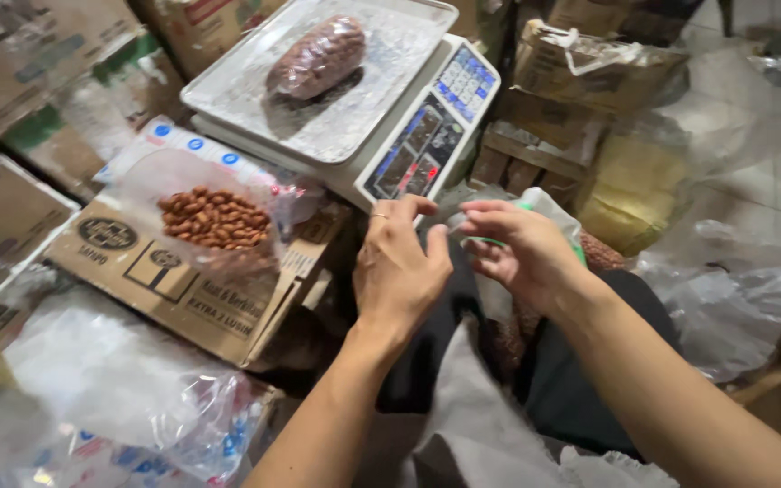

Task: The person weighs peanuts on a digital scale, pours them into small plastic bags, and ties the bags closed. The process is repeated multiple times with consistent handling of peanuts and bags.

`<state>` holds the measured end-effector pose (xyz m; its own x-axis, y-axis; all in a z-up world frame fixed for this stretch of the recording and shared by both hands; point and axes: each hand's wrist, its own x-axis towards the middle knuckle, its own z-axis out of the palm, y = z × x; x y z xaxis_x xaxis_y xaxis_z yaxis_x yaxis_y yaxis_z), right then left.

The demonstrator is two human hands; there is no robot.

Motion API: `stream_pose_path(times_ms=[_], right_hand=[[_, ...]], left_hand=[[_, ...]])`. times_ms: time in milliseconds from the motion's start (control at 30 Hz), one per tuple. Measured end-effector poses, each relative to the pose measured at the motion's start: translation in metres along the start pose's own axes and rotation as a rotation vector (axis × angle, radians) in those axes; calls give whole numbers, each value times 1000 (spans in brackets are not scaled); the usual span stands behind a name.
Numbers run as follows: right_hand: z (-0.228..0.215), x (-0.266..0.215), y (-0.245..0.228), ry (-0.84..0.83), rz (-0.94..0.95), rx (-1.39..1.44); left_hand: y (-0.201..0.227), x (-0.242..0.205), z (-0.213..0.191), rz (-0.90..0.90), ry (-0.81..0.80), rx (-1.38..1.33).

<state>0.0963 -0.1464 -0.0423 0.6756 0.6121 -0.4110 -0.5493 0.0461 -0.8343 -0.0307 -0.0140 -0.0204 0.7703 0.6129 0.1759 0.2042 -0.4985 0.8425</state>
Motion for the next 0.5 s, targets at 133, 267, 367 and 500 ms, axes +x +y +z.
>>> stream_pose_path(times_ms=[133,267,367,500], right_hand=[[54,27,15,-128,78,-175],[100,61,45,-221,88,-185],[118,84,65,-177,106,-168],[132,114,87,-109,139,-87]], left_hand=[[-28,5,-31,-70,85,75],[-56,15,-47,-266,81,30],[-74,16,-54,-300,83,11],[-91,15,-56,-282,51,-69]])
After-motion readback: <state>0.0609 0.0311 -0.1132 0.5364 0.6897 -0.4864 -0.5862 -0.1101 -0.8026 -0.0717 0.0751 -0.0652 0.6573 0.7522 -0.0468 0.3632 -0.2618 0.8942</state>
